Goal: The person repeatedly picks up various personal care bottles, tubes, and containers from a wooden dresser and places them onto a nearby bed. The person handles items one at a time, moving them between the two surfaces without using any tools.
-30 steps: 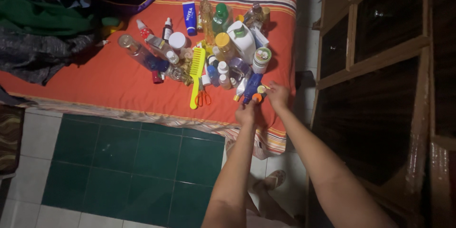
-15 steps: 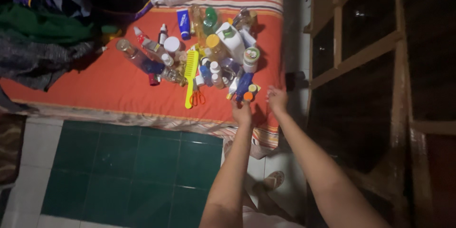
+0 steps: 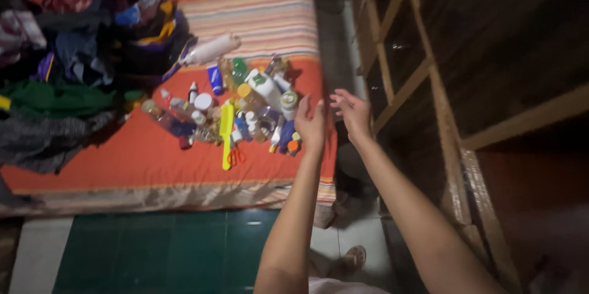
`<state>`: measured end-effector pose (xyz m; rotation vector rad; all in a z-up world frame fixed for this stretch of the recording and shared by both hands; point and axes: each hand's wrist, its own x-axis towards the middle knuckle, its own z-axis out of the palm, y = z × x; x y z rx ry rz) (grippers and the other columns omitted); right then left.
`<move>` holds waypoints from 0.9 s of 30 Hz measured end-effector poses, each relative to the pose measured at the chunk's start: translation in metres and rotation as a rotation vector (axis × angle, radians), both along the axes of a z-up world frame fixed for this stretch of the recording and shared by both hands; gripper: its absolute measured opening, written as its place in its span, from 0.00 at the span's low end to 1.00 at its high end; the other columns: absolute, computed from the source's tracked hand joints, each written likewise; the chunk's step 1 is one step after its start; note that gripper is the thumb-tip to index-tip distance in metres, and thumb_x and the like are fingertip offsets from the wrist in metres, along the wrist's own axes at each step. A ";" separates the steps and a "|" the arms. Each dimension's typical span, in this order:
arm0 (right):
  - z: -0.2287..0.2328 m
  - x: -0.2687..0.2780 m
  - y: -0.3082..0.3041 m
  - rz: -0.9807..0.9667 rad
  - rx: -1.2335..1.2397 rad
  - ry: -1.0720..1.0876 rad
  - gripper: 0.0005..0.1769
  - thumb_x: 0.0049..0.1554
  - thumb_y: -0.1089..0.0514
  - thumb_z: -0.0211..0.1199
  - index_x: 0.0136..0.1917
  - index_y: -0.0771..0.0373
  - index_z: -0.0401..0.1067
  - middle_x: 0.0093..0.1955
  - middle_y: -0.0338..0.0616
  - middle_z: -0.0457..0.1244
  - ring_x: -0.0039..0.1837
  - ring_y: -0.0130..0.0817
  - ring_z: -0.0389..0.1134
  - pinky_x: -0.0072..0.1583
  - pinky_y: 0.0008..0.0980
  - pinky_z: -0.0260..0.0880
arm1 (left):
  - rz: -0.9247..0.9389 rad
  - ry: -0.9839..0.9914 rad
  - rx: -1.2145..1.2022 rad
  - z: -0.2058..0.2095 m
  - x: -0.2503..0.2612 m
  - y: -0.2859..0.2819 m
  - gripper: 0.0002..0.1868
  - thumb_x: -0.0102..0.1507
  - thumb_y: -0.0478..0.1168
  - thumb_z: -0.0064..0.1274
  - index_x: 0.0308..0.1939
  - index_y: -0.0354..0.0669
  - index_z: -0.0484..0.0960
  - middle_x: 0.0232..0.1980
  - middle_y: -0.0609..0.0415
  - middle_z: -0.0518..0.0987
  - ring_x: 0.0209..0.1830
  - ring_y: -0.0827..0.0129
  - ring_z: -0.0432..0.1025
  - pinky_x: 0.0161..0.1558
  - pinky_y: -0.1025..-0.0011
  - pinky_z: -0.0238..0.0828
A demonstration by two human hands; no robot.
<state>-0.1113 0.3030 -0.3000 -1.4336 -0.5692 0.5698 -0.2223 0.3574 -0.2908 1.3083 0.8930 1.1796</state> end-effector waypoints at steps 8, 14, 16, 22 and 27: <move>0.113 0.020 -0.070 -0.114 0.218 -0.090 0.17 0.64 0.61 0.59 0.64 0.69 0.74 0.55 0.44 0.72 0.53 0.24 0.73 0.49 0.22 0.69 | -0.268 -0.245 0.088 0.117 0.040 -0.044 0.12 0.65 0.37 0.58 0.48 0.31 0.87 0.60 0.46 0.82 0.56 0.70 0.76 0.56 0.73 0.73; 0.178 0.032 -0.129 -0.160 0.375 -0.113 0.15 0.65 0.63 0.58 0.63 0.70 0.75 0.54 0.40 0.71 0.52 0.23 0.72 0.53 0.22 0.71 | -0.461 -0.371 0.118 0.176 0.063 -0.086 0.09 0.65 0.35 0.59 0.47 0.34 0.88 0.60 0.48 0.81 0.53 0.73 0.76 0.54 0.74 0.74; 0.196 0.037 -0.148 -0.188 0.425 -0.155 0.14 0.65 0.65 0.58 0.63 0.71 0.75 0.54 0.40 0.71 0.53 0.23 0.72 0.56 0.23 0.73 | -0.537 -0.375 0.134 0.196 0.069 -0.104 0.09 0.65 0.35 0.59 0.46 0.34 0.88 0.60 0.50 0.81 0.52 0.73 0.76 0.53 0.75 0.74; 0.247 0.050 -0.216 -0.347 0.392 -0.332 0.14 0.65 0.67 0.58 0.63 0.71 0.75 0.56 0.41 0.71 0.56 0.25 0.71 0.59 0.25 0.70 | -0.713 -0.460 0.165 0.248 0.094 -0.158 0.08 0.66 0.36 0.60 0.45 0.35 0.89 0.58 0.50 0.83 0.54 0.74 0.76 0.55 0.76 0.73; 0.277 0.055 -0.260 -0.404 0.434 -0.424 0.14 0.65 0.69 0.55 0.62 0.70 0.76 0.56 0.41 0.71 0.57 0.26 0.72 0.62 0.26 0.73 | -0.808 -0.431 0.266 0.284 0.106 -0.200 0.10 0.69 0.39 0.57 0.46 0.34 0.89 0.57 0.50 0.84 0.56 0.72 0.77 0.56 0.75 0.74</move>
